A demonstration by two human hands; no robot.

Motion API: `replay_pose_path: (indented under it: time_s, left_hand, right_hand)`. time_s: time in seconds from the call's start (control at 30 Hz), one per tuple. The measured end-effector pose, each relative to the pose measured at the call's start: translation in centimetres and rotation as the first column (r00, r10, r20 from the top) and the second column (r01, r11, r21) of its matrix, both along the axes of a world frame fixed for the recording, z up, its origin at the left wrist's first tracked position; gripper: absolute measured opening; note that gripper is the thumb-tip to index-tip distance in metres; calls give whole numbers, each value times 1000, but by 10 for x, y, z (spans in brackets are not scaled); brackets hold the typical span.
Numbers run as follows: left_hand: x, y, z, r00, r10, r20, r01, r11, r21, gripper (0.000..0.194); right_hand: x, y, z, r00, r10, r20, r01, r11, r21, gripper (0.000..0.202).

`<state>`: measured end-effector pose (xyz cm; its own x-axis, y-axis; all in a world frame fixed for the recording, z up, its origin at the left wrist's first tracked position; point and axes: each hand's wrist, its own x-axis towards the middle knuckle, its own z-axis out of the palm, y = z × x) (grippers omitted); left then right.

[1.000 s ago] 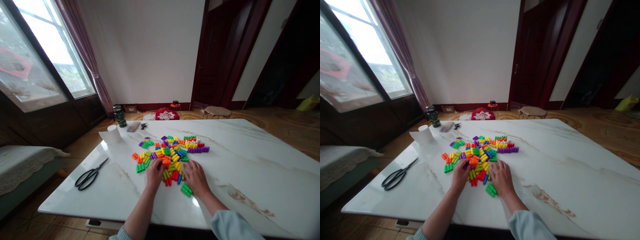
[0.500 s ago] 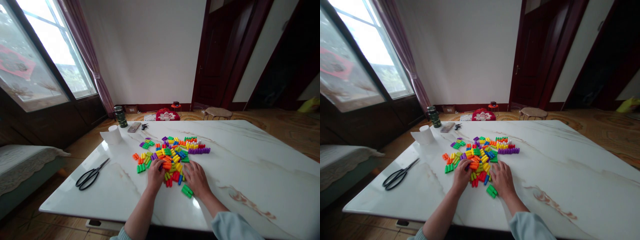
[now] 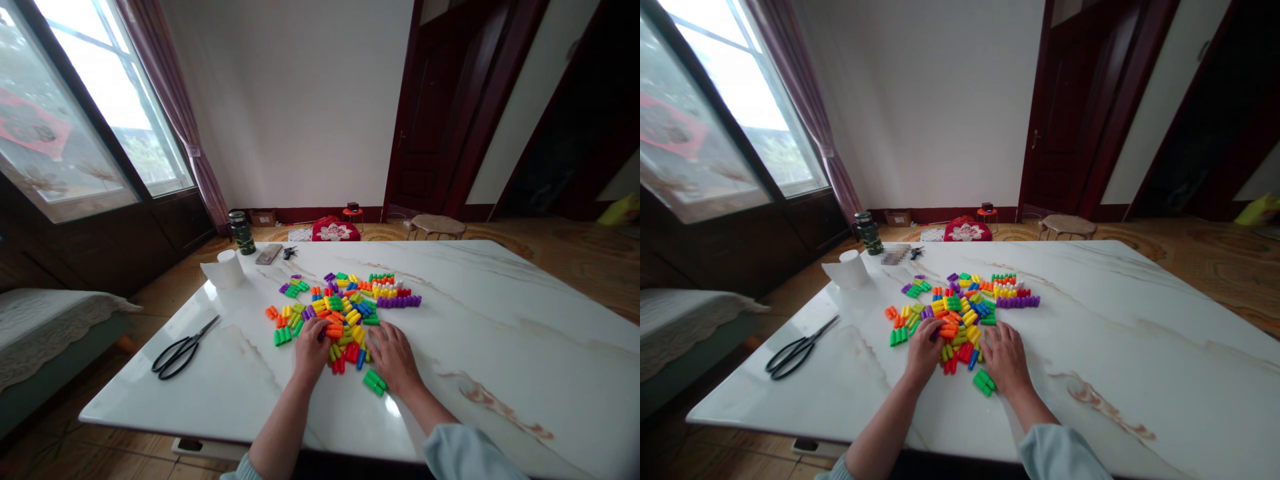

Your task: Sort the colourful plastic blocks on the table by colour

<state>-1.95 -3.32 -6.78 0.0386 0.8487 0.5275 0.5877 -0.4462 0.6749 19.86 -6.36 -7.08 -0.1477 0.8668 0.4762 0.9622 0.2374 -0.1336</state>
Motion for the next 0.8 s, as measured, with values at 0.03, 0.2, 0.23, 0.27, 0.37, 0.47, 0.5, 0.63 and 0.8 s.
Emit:
replay_pose_path:
  time_s: [0.03,0.2,0.23,0.27,0.37,0.47,0.5,0.63,0.8]
  left_hand:
    - [0,0,0,1000,1,-1,-1,1000,-1,35]
    - [0,1,-2,1000,4,1,-4,1000,-8,35]
    - [0,1,-2,1000,3,2,-3,1000,-8,34]
    - [0,1,-2,1000,3,1,-3,1000,-7,34]
    - [1,-1,1,1000,1,1,-1,1000,-12,34]
    - [1,-3,5,1000,-29,2,29,1000,-13,35]
    - [1,-4,7,999,-45,-1,45,999,-11,35]
    - [3,-12,14,993,-115,-14,115,993,5,39]
    - [1,-23,23,970,-241,-15,241,970,31,58]
  right_hand:
    - [0,0,0,1000,-1,-2,1,1000,1,31]
    - [0,0,0,1000,0,-1,0,1000,16,30]
    - [0,0,0,1000,1,0,-1,1000,21,30]
    - [0,0,-1,1000,2,2,-2,1000,24,30]
    - [1,1,-4,1000,0,8,0,1000,30,31]
    - [2,3,-6,1000,1,19,-2,999,44,33]
    - [2,4,-7,1000,3,20,-5,999,51,33]
    - [3,5,-9,1000,17,16,-18,997,69,34]
    - [4,6,-11,999,33,14,-34,997,68,36]
